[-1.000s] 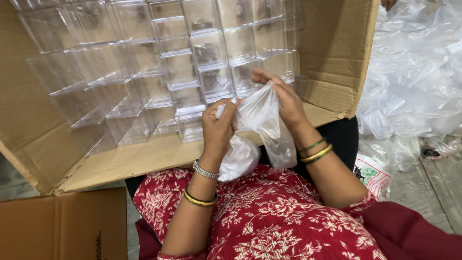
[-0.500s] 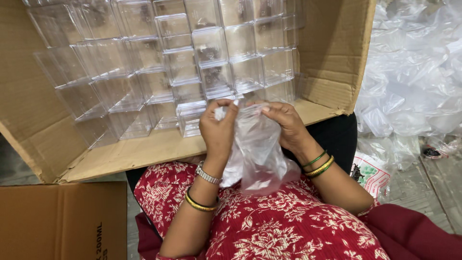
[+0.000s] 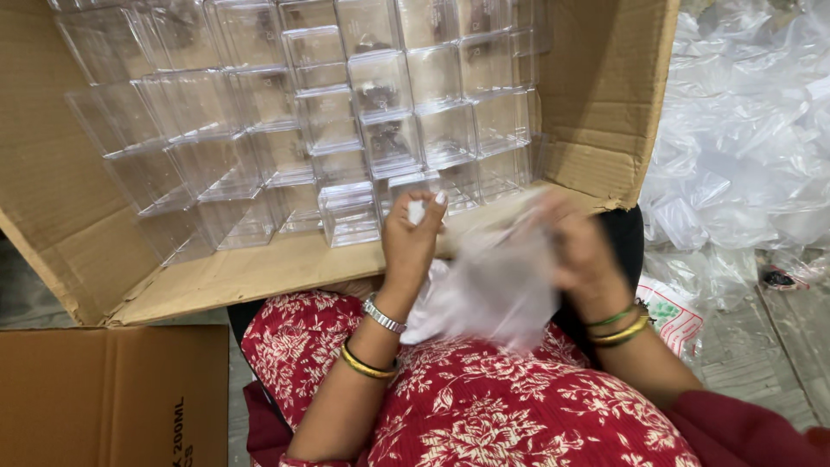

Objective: The person sits on the floor and wraps small clear plastic boxes in white plastic bags one at a time, then places each wrapped box into a large open cardboard carton in front of them. They repeatedly take a box, insert it into a bag, fold the bag closed, and set the wrapped box into the carton.

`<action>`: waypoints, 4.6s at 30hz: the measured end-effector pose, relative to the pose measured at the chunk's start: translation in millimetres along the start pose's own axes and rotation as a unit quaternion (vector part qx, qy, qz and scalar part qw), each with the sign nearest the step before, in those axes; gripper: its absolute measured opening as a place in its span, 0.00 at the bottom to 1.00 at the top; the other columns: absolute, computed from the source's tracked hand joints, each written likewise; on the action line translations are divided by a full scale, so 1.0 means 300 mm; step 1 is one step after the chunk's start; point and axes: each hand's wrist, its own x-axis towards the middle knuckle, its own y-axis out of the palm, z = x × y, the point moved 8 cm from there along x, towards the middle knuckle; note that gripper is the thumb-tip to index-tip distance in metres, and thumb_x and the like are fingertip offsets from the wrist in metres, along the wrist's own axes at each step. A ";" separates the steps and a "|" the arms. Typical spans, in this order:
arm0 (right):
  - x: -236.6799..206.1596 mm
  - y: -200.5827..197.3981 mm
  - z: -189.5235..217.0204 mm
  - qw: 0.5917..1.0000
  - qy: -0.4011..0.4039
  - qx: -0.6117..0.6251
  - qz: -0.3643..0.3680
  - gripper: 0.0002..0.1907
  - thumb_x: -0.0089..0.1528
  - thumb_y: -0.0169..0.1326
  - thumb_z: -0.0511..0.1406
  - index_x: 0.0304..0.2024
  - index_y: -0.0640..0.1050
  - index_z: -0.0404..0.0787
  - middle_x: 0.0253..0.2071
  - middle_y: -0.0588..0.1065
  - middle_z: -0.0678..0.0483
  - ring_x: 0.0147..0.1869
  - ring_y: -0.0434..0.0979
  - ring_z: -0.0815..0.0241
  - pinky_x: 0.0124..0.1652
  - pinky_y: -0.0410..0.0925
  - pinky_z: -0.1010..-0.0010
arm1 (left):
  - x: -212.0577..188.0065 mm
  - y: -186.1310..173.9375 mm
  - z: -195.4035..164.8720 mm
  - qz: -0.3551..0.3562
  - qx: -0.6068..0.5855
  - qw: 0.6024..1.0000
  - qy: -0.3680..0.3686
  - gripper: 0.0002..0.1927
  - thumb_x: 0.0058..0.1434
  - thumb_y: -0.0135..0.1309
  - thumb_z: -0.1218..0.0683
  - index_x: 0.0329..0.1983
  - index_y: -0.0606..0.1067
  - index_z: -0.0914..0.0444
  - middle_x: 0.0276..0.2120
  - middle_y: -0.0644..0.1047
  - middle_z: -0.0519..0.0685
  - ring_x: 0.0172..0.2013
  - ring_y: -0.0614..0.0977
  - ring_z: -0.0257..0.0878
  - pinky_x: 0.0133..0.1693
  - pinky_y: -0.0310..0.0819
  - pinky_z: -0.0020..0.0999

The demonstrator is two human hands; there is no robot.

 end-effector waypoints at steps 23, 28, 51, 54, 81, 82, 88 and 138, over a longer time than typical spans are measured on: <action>-0.235 -0.654 0.499 0.375 -0.271 -0.709 -0.532 0.15 0.72 0.58 0.43 0.52 0.76 0.39 0.53 0.70 0.47 0.58 0.66 0.44 0.53 0.62 0.49 | -0.063 0.058 -0.089 0.172 -0.107 0.977 0.071 0.20 0.58 0.62 0.61 0.54 0.74 0.64 0.38 0.78 0.42 0.37 0.78 0.27 0.40 0.75 0.25; -0.170 -0.605 0.592 0.294 -0.246 -0.754 -0.533 0.18 0.61 0.64 0.38 0.51 0.76 0.41 0.51 0.69 0.46 0.60 0.63 0.40 0.53 0.54 0.42 | -0.056 0.056 -0.047 0.144 -0.094 0.985 0.033 0.08 0.63 0.60 0.64 0.45 0.78 0.67 0.36 0.82 0.46 0.36 0.80 0.29 0.40 0.76 0.26; 0.089 0.327 -0.026 0.965 0.010 -0.259 -0.047 0.05 0.63 0.60 0.28 0.40 0.78 0.37 0.36 0.78 0.55 0.38 0.79 0.69 0.40 0.76 0.77 | -0.110 -0.093 -0.131 0.101 -0.125 0.986 0.048 0.05 0.65 0.63 0.61 0.41 0.79 0.67 0.33 0.81 0.46 0.34 0.78 0.30 0.38 0.74 0.24; 0.083 0.349 -0.011 0.970 -0.028 -0.239 -0.035 0.06 0.62 0.61 0.27 0.37 0.75 0.36 0.46 0.81 0.53 0.41 0.78 0.70 0.42 0.74 0.78 | -0.109 -0.085 -0.133 0.100 -0.155 0.980 0.079 0.08 0.63 0.64 0.62 0.38 0.75 0.66 0.33 0.79 0.44 0.34 0.77 0.29 0.38 0.73 0.24; 0.382 0.170 -0.069 0.893 -0.003 -0.428 -0.139 0.13 0.59 0.55 0.26 0.47 0.76 0.39 0.22 0.68 0.58 0.23 0.68 0.60 0.24 0.67 0.64 | 0.089 -0.156 -0.076 -0.010 0.259 0.965 0.049 0.09 0.61 0.58 0.56 0.33 0.79 0.70 0.28 0.82 0.60 0.30 0.85 0.51 0.36 0.78 0.45; 0.400 0.162 -0.075 0.847 -0.027 -0.518 -0.118 0.18 0.59 0.55 0.27 0.52 0.76 0.41 0.22 0.68 0.57 0.24 0.69 0.60 0.26 0.67 0.65 | 0.086 -0.150 -0.099 -0.044 0.311 0.944 0.098 0.09 0.60 0.59 0.57 0.35 0.78 0.70 0.30 0.81 0.63 0.33 0.83 0.57 0.38 0.77 0.48; 0.433 0.173 -0.138 0.734 -0.116 -0.669 -0.011 0.20 0.60 0.53 0.26 0.53 0.82 0.45 0.36 0.78 0.52 0.36 0.77 0.63 0.37 0.73 0.71 | 0.073 -0.137 -0.066 -0.051 0.365 0.920 0.132 0.15 0.53 0.57 0.62 0.45 0.79 0.70 0.33 0.79 0.68 0.37 0.81 0.65 0.41 0.74 0.53; -0.120 -0.472 0.660 0.801 -0.468 -0.198 -0.316 0.20 0.72 0.52 0.38 0.61 0.69 0.32 0.56 0.74 0.44 0.61 0.77 0.45 0.62 0.76 0.49 | -0.017 -0.082 -0.025 0.080 -0.114 0.988 0.071 0.21 0.68 0.51 0.57 0.63 0.71 0.66 0.52 0.79 0.45 0.46 0.81 0.32 0.49 0.77 0.30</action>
